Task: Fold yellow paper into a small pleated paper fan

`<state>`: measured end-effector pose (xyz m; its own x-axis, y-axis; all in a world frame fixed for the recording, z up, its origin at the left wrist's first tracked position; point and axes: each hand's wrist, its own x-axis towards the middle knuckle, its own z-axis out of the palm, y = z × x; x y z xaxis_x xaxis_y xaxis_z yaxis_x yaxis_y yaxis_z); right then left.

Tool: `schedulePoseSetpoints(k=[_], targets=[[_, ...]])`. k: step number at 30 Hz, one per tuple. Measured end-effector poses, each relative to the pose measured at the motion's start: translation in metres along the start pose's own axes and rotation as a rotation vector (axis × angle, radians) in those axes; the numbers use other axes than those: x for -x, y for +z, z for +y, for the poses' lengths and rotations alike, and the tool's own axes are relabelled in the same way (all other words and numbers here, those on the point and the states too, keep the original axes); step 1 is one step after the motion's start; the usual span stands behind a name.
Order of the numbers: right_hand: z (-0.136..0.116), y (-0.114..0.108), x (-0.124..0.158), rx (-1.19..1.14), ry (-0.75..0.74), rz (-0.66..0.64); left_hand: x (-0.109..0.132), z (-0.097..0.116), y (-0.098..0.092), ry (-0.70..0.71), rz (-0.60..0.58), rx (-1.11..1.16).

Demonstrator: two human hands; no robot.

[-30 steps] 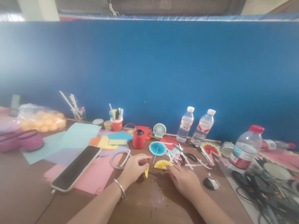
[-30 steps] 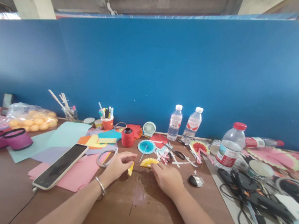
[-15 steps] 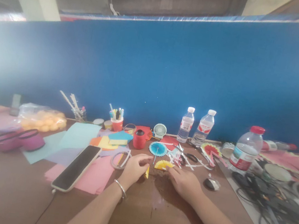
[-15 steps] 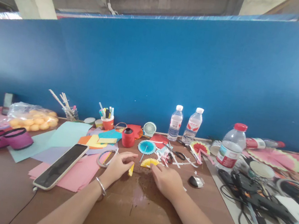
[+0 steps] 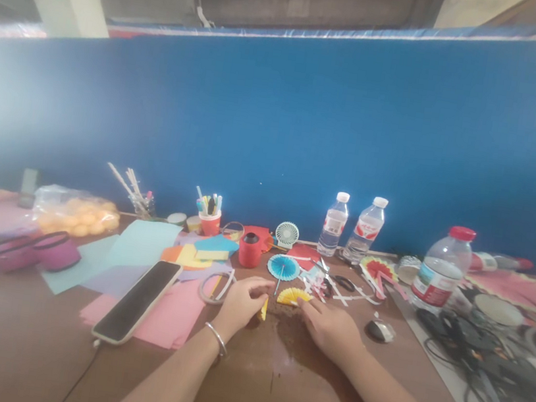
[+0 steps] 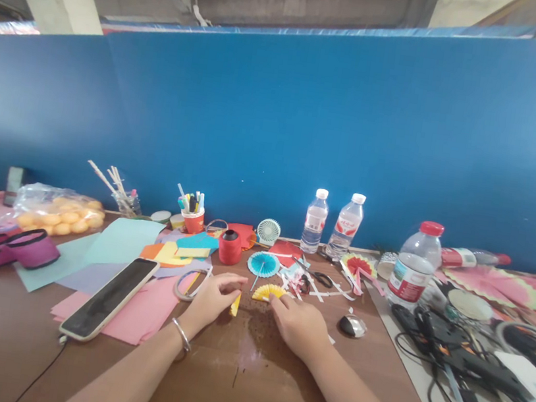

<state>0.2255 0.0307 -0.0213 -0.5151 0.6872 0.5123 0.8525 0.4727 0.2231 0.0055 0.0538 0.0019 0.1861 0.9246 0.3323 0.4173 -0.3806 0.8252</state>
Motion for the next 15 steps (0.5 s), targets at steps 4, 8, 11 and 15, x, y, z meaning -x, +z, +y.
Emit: schedulePoseSetpoints(k=[4, 8, 11, 15], targets=[[-0.0018, -0.0006, 0.0005, 0.033, -0.001, -0.009, -0.0001, -0.0011, 0.0016, -0.014, 0.001, 0.008], [-0.0048, 0.0004, 0.0014, 0.037, 0.013, 0.003, -0.0005, -0.0030, 0.0030, -0.030, 0.014, -0.002], [-0.0072, 0.0012, 0.0025, 0.050, 0.015, 0.010, -0.0006, -0.0049, 0.0035, -0.030, 0.015, -0.006], [-0.0096, 0.0002, 0.0034, 0.090, 0.001, -0.003, -0.0010, -0.0071, 0.0045, -0.022, 0.017, -0.003]])
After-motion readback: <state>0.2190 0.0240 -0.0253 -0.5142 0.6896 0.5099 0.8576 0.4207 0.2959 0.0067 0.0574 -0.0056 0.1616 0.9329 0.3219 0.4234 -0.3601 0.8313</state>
